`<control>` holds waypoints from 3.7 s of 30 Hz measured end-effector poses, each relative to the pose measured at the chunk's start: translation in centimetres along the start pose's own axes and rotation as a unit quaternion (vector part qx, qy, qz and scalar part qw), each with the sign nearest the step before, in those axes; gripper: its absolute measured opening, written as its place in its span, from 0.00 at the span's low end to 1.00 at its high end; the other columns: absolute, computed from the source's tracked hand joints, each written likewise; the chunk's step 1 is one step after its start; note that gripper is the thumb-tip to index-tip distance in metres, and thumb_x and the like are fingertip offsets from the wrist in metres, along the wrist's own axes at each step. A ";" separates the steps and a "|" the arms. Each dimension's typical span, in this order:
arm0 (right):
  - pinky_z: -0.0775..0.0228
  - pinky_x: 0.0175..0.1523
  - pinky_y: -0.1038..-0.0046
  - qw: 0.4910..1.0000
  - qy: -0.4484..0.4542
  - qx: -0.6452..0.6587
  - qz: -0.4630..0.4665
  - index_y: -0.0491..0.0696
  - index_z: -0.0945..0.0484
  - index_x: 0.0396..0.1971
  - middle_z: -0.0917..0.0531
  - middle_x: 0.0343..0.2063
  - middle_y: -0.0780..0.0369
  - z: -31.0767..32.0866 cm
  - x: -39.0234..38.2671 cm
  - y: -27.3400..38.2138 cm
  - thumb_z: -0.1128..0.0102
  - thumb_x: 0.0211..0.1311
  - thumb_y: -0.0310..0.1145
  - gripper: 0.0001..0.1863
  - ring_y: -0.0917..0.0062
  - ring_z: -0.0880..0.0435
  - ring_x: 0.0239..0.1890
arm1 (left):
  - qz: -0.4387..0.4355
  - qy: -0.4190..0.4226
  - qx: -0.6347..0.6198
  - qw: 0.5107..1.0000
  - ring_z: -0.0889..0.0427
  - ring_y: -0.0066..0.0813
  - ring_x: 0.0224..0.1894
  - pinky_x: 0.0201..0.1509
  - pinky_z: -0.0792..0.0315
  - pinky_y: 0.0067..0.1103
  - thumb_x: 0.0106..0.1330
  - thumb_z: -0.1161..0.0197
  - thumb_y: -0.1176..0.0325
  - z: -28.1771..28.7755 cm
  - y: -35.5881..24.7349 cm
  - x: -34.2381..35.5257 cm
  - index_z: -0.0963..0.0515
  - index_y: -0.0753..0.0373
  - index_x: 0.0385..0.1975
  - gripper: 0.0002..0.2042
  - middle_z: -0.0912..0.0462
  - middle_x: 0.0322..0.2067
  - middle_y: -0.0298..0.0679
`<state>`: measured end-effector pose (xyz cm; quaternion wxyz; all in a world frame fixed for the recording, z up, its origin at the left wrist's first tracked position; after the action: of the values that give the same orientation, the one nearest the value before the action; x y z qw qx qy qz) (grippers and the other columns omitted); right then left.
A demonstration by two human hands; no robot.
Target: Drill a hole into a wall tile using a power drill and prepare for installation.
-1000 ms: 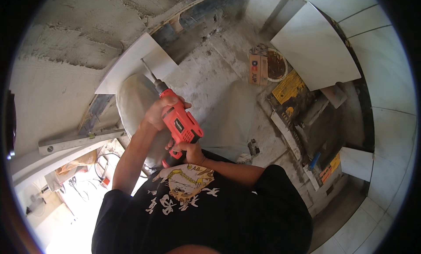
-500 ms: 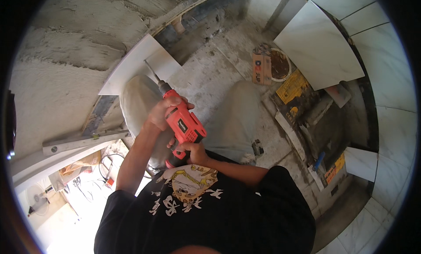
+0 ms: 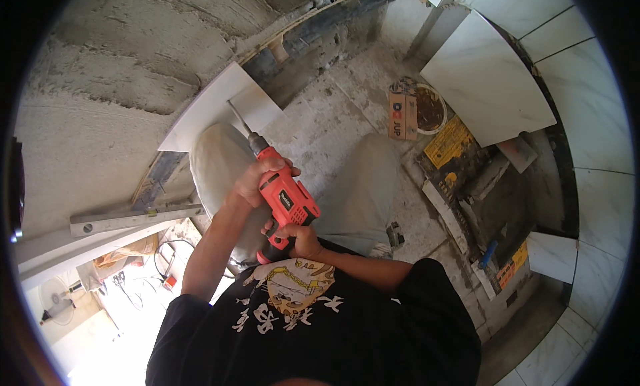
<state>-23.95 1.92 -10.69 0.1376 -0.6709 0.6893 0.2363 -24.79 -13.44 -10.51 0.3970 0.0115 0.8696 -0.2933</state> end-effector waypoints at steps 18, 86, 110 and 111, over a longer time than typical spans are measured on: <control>0.25 0.48 0.68 0.998 -0.023 -0.046 0.027 0.42 0.24 0.38 0.18 0.29 0.59 0.2 0.0 0.4 0.45 0.39 0.22 0.19 0.68 0.17 0.37 | -0.011 0.008 -0.013 1.000 0.16 0.39 0.41 0.49 0.19 0.33 0.54 0.28 0.61 -0.1 -0.1 0.1 0.22 0.67 0.41 0.19 0.16 0.40 0.49; 0.28 0.59 0.64 0.999 0.036 -0.002 -0.003 0.43 0.28 0.46 0.20 0.37 0.58 -0.7 0.3 -1.1 0.46 0.39 0.20 0.25 0.63 0.19 0.45 | -0.001 0.018 0.040 0.999 0.16 0.40 0.40 0.48 0.19 0.34 0.57 0.34 0.58 0.2 -0.6 -0.7 0.23 0.67 0.42 0.19 0.16 0.40 0.49; 0.25 0.51 0.65 0.999 -0.003 -0.039 0.028 0.42 0.28 0.45 0.21 0.32 0.58 0.8 0.5 -0.5 0.49 0.38 0.22 0.26 0.64 0.19 0.40 | -0.025 0.016 0.014 0.999 0.14 0.34 0.38 0.47 0.18 0.31 0.55 0.26 0.60 -0.1 -0.4 -0.4 0.22 0.68 0.40 0.20 0.14 0.37 0.46; 0.25 0.51 0.65 0.999 -0.005 -0.040 0.028 0.42 0.28 0.44 0.21 0.33 0.57 0.8 0.4 -0.5 0.49 0.38 0.22 0.25 0.64 0.18 0.40 | -0.024 0.016 0.013 0.999 0.14 0.34 0.38 0.47 0.18 0.31 0.55 0.26 0.60 0.0 -0.4 -0.4 0.22 0.68 0.40 0.20 0.14 0.37 0.46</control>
<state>-23.64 1.94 -11.64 0.1073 -0.6548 0.6976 0.2703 -24.65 -13.65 -10.03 0.3756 0.0002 0.8720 -0.3138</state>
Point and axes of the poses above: each hand's wrist, its own x-axis towards the middle knuckle, its own z-axis out of the back of the hand, y = z × x, the point moved 5 cm from there along x, towards the middle knuckle
